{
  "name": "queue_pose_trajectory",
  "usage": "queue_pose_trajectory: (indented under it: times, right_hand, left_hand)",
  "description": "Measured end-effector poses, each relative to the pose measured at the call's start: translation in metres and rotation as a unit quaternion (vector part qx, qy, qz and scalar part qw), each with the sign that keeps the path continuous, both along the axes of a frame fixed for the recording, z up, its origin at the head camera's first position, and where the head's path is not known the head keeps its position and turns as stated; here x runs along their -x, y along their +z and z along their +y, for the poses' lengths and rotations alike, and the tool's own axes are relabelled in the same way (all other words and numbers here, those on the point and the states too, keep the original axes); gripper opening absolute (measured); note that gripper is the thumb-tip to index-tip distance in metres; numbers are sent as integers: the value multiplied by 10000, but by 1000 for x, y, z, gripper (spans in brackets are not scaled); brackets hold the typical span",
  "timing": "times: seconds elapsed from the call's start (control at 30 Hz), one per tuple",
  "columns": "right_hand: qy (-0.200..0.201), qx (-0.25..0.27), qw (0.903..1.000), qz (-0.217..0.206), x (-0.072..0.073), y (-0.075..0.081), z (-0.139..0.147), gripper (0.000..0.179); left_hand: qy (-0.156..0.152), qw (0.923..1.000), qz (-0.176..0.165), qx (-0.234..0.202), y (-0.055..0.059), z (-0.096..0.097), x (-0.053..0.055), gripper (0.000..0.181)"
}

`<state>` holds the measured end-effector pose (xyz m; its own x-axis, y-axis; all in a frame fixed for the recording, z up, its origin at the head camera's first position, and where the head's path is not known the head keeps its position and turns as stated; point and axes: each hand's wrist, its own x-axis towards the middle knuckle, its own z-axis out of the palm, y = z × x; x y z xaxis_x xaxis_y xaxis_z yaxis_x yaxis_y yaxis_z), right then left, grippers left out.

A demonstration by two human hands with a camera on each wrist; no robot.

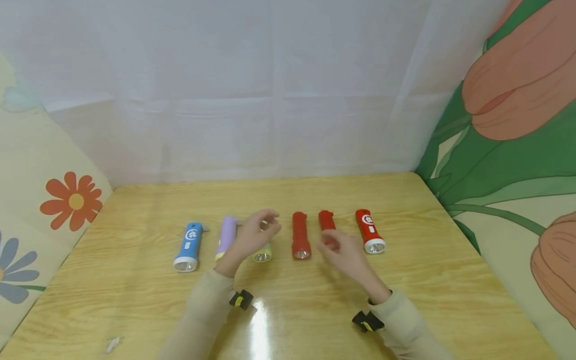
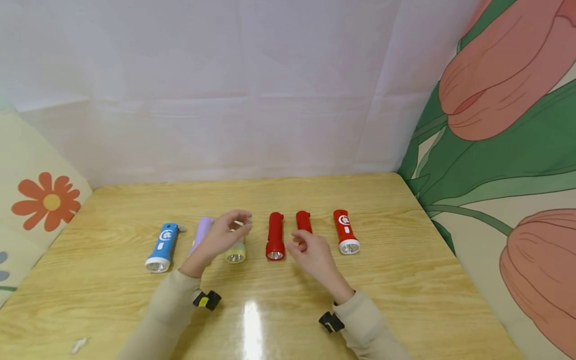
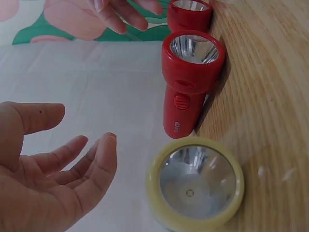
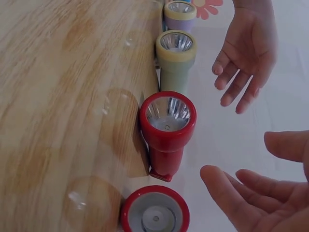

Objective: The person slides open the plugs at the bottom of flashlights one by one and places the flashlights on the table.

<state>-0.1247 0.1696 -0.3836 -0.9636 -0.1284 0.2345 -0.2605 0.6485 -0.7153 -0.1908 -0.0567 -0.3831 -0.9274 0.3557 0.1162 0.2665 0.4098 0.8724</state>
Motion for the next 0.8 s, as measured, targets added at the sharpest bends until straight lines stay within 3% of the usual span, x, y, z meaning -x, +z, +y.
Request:
queue_pose_trajectory:
  times: [0.23, 0.5, 0.8]
  right_hand:
    - [2, 25, 9978, -662, 7, -5, -7, 35]
    - [-55, -37, 9928, -1199, 12, -6, -14, 44]
    - [-100, -37, 9894, -1446, 18, -10, -20, 44]
  left_hand:
    - [-73, 9986, -512, -90, -6, 7, 12, 44]
    - [-190, 9972, -694, 224, -12, 17, 26, 48]
    - [-214, 9938, -1041, 331, -18, 24, 38, 47]
